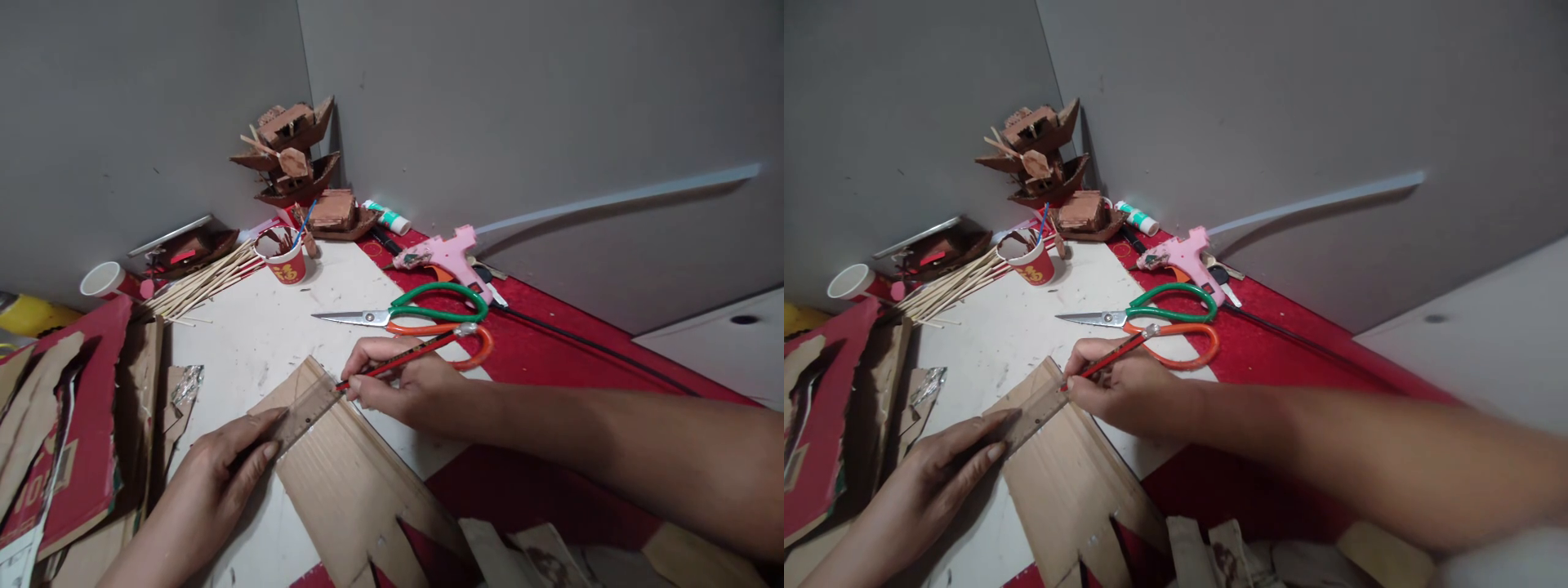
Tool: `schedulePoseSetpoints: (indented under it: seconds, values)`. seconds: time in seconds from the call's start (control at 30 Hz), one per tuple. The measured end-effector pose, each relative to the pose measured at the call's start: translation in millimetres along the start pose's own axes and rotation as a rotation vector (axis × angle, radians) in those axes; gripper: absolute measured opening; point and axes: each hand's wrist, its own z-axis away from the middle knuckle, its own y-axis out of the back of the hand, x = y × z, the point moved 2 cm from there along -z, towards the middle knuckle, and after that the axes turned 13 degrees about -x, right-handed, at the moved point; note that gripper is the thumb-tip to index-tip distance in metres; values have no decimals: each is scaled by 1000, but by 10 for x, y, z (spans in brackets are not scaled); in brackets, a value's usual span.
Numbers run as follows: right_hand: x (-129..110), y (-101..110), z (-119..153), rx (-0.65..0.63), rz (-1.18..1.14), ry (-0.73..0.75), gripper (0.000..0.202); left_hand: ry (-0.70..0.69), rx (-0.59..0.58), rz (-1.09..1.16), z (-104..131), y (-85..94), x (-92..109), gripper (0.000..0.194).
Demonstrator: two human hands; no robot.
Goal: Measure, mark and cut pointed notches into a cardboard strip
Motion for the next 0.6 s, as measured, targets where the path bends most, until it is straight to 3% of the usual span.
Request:
schedulePoseSetpoints:
  seconds: [0.6]
  values:
    - [6, -3, 0, 12, 2, -25, 5, -11, -50, 4, -10, 12, -24, 32]
